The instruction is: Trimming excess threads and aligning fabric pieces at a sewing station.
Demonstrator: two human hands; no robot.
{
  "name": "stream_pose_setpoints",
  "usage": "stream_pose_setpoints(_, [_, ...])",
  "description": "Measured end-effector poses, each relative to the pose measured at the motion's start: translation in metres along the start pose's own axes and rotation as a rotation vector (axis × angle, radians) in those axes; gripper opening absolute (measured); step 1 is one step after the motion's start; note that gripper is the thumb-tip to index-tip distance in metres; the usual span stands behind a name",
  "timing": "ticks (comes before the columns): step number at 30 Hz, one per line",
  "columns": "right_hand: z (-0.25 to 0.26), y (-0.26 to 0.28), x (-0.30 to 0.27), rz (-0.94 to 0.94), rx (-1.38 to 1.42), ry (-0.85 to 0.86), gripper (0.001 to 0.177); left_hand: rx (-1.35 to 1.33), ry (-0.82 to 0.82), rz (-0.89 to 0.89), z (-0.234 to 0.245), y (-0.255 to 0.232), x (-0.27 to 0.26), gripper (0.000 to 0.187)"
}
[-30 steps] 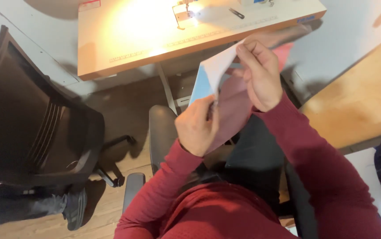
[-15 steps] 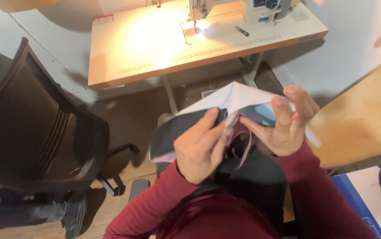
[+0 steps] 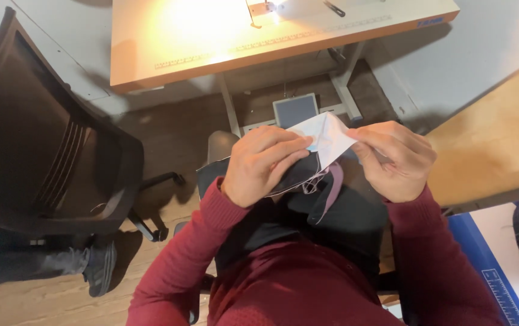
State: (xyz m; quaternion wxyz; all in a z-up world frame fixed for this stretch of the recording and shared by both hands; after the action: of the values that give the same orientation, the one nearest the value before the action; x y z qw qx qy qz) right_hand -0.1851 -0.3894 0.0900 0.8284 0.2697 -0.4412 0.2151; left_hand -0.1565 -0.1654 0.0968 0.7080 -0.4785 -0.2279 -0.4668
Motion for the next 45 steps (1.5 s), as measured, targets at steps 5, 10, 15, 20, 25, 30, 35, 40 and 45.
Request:
stream_pose_setpoints(5, [0.005,0.002,0.001,0.065,-0.007,-0.002,0.028,0.098,-0.047,-0.047,0.0,0.007,0.005,0.012])
stream_pose_setpoints(10, [0.001,-0.009,-0.005,0.12,0.023,-0.034,0.028,-0.016,-0.252,0.183,0.005,0.04,0.005,0.009])
stream_pose_setpoints(15, [-0.012,-0.02,-0.014,-0.099,0.067,0.029,0.017,-0.14,-0.323,0.509,0.007,0.059,0.008,0.015])
stream_pose_setpoints(20, [-0.016,-0.018,0.006,-0.158,-0.005,0.025,0.011,0.044,-0.323,0.083,0.019,0.008,0.009,0.015])
stream_pose_setpoints(25, [-0.023,-0.014,0.021,-0.125,0.054,0.048,0.012,0.08,-0.142,-0.065,0.011,-0.015,0.01,0.039])
stream_pose_setpoints(30, [-0.024,-0.004,0.027,-0.049,0.027,0.055,0.014,0.316,-0.015,-0.119,0.002,-0.004,0.009,0.035])
stream_pose_setpoints(35, [-0.028,0.005,0.023,0.124,-0.116,0.017,0.022,0.38,0.02,-0.194,0.008,0.004,0.019,0.029])
stream_pose_setpoints(40, [-0.03,-0.001,0.015,0.158,-0.21,-0.012,0.03,0.312,0.019,-0.193,0.009,0.023,0.03,0.016])
stream_pose_setpoints(45, [-0.024,0.026,0.027,0.177,-0.248,0.008,0.03,0.186,0.016,-0.003,0.003,0.06,0.019,0.019])
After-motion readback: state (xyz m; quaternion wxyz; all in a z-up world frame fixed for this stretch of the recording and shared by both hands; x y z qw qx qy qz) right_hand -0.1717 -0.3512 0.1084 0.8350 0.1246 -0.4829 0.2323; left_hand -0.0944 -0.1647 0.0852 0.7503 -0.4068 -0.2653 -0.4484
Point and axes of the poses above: each hand's wrist, its own x-axis towards the middle knuckle, its own z-axis out of the back of the hand, y = z × x, the point moved 5 cm from there along x, towards the middle knuckle, and after that the axes turned 13 degrees about -x, right-handed, at the moved point
